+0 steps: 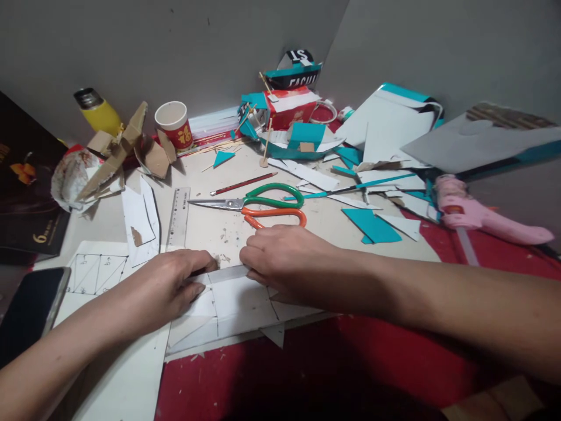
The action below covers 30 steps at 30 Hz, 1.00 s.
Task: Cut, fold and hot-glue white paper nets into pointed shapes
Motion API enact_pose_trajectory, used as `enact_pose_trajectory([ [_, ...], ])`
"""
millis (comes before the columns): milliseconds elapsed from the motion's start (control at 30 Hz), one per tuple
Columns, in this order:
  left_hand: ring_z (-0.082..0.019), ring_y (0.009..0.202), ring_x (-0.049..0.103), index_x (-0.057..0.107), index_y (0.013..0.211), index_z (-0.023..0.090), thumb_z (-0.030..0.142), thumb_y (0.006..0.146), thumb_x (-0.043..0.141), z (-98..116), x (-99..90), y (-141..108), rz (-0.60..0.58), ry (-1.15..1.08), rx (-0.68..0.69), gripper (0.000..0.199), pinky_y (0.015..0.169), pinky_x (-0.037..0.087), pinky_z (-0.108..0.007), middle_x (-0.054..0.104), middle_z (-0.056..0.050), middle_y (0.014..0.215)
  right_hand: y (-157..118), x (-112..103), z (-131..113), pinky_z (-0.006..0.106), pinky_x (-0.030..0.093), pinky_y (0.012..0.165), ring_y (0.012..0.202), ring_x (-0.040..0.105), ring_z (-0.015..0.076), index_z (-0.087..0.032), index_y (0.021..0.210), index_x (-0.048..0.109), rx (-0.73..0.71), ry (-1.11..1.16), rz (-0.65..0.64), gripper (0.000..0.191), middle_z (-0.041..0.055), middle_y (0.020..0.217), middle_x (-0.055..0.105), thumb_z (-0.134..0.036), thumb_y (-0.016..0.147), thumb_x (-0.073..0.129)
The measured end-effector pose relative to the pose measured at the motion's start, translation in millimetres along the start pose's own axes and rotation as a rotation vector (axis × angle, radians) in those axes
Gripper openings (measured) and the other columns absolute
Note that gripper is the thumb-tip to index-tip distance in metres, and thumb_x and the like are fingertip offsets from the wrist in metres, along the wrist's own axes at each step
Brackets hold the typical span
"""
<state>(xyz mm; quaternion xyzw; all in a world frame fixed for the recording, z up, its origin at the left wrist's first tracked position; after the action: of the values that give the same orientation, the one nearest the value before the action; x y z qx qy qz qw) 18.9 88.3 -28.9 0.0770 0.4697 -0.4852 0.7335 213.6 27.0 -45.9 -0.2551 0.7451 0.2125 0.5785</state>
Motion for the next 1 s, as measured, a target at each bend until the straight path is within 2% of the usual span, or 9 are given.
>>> enact_pose_trajectory([
  [133,-0.019,0.081,0.062,0.064,0.104,0.022,0.021,0.080,0.049,1.1,0.0,-1.6,-0.028,-0.003,-0.013,0.028,0.072,0.048,-0.030,0.069,-0.005,0.091,-1.4,0.9,-0.5,0.030,0.032,0.061,0.073,0.054,0.0187,-0.015,0.084,0.057,0.013,0.034,-0.017,0.007,0.0060,0.080,0.062,-0.013,0.086,0.051],
  [233,-0.020,0.082,0.062,0.064,0.104,0.022,0.023,0.079,0.051,0.7,0.8,-0.3,-0.027,-0.017,-0.023,0.028,0.073,0.048,-0.031,0.069,-0.005,0.091,-0.2,3.1,5.7,0.028,0.033,0.060,0.075,0.056,0.0182,-0.017,0.084,0.057,0.058,0.152,-0.075,0.004,0.0047,0.083,0.063,-0.020,0.085,0.056],
  [400,-0.019,0.079,0.060,0.065,0.098,0.022,0.023,0.079,0.051,1.4,0.1,3.1,-0.030,-0.019,-0.041,0.024,0.070,0.046,-0.030,0.068,-0.004,0.085,5.4,8.5,16.4,0.026,0.032,0.058,0.079,0.059,0.0192,-0.020,0.088,0.058,0.112,0.295,-0.155,0.014,0.0023,0.087,0.065,-0.033,0.083,0.060],
  [600,-0.012,0.058,0.047,0.059,0.080,0.022,0.016,0.079,0.047,5.9,-5.5,6.5,-0.140,-0.053,-0.033,0.013,0.055,0.037,-0.023,0.055,0.004,0.066,12.0,5.4,14.9,0.025,0.031,0.057,0.074,0.057,0.0178,-0.021,0.084,0.057,0.131,0.323,-0.202,0.011,0.0016,0.081,0.064,-0.031,0.082,0.059],
  [833,-0.013,0.063,0.049,0.055,0.079,0.021,0.014,0.078,0.047,6.4,-2.8,8.1,-0.148,0.057,0.004,0.011,0.057,0.036,-0.024,0.054,0.003,0.070,12.9,1.5,10.2,0.025,0.031,0.056,0.074,0.058,0.0180,-0.019,0.084,0.057,0.111,0.288,-0.225,0.008,0.0035,0.082,0.064,-0.027,0.083,0.058],
  [1000,-0.016,0.067,0.054,0.055,0.083,0.020,0.015,0.081,0.045,6.4,2.9,5.9,-0.113,0.165,0.048,0.012,0.059,0.037,-0.026,0.059,-0.001,0.076,10.3,-2.3,2.0,0.027,0.034,0.059,0.078,0.059,0.0200,-0.017,0.084,0.058,0.095,0.219,-0.220,0.003,0.0057,0.084,0.065,-0.017,0.084,0.055],
])
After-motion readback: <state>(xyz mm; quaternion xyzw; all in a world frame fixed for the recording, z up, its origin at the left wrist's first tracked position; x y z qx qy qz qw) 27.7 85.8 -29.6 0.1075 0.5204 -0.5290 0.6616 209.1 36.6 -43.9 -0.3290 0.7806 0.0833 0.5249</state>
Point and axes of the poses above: each hand's wrist, its own y-axis towards the middle knuckle, its own x-axis out of the palm, z = x × y, the point moved 2 cm from there along y, towards the middle knuckle
